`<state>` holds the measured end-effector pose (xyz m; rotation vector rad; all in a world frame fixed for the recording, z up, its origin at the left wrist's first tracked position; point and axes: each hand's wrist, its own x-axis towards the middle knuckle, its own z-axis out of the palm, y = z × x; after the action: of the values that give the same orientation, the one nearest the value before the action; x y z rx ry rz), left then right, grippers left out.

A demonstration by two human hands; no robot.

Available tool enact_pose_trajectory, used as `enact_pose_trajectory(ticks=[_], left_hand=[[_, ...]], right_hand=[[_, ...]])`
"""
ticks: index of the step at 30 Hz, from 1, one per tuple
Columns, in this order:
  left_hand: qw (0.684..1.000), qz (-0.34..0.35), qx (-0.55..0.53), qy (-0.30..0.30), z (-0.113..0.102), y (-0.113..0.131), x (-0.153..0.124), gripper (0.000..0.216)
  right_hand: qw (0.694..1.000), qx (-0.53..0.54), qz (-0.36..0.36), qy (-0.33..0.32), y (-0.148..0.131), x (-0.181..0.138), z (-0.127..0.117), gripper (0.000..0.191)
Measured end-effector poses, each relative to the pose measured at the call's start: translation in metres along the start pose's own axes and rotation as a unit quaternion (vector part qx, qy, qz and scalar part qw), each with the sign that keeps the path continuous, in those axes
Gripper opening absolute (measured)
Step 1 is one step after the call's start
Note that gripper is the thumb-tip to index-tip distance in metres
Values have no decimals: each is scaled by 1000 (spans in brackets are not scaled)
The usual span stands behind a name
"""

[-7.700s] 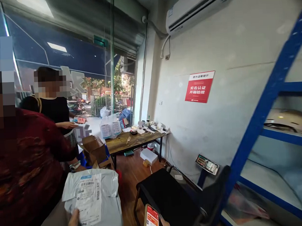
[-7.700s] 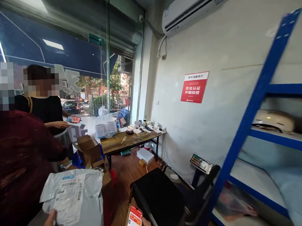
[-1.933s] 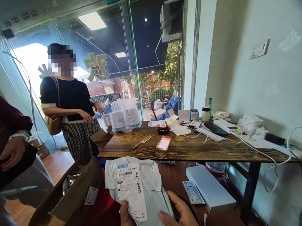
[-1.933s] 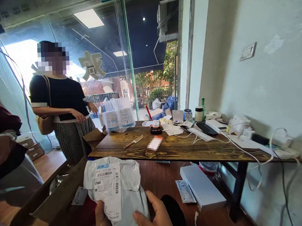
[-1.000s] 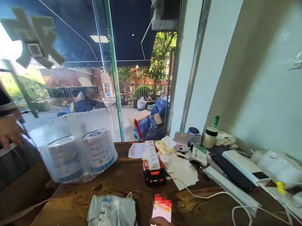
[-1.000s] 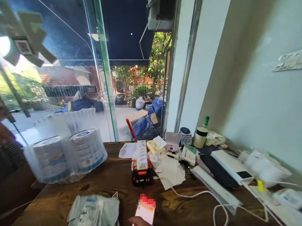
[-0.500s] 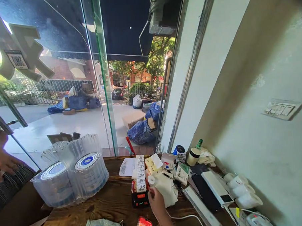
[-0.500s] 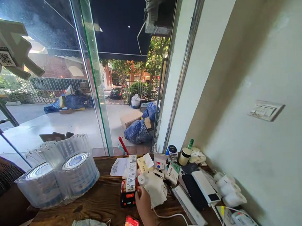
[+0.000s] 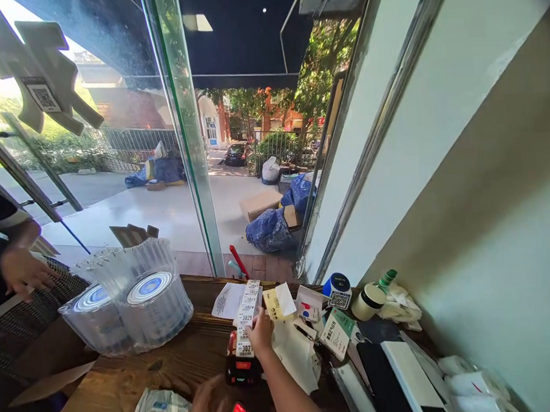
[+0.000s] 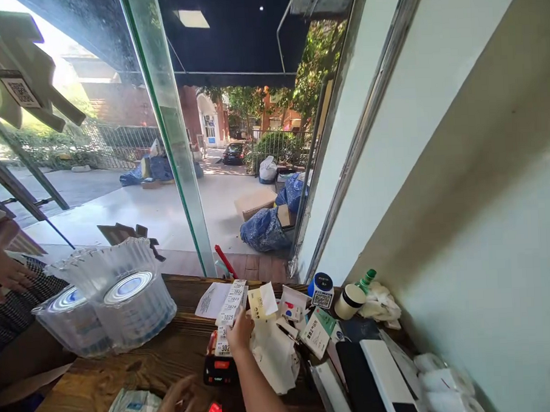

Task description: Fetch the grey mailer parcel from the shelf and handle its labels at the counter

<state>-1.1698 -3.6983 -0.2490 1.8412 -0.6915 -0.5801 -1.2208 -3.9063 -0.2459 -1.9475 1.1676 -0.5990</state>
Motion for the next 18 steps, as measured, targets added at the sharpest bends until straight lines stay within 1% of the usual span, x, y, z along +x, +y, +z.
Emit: enact_pose_trajectory(ticks=[2, 3, 4, 5, 7, 9, 11, 13, 15, 18], left_hand=[[996, -64, -40, 47, 9, 19, 20, 51], [991, -90, -76, 59, 15, 29, 32, 55], [988, -104, -103, 56, 22, 38, 44, 59], [985, -111, -125, 48, 29, 46, 56, 63], [980, -120, -158, 14, 40, 59, 77, 71], [974, -128, -183, -30, 44, 69, 91, 77], [968, -132, -200, -74, 42, 79, 96, 77], [963, -129, -213, -108, 35, 89, 95, 73], [958, -123, -223, -132, 29, 99, 91, 67], [953, -113, -234, -155, 23, 114, 86, 63]], right_hand=[[994, 102, -12, -34, 4, -1, -3, 30], [986, 155, -20, -55, 5, -2, -5, 30], [976, 205, -30, -72, 5, -4, -7, 30], [963, 251, -39, -86, 5, -6, -9, 30], [937, 327, -57, -106, 1, -13, -14, 33], [913, 383, -72, -116, -4, -21, -21, 41], [897, 418, -84, -114, -10, -31, -30, 52], [892, 431, -92, -104, -16, -40, -38, 61], [897, 422, -98, -91, -19, -47, -45, 64], [917, 379, -106, -63, -23, -55, -51, 59]])
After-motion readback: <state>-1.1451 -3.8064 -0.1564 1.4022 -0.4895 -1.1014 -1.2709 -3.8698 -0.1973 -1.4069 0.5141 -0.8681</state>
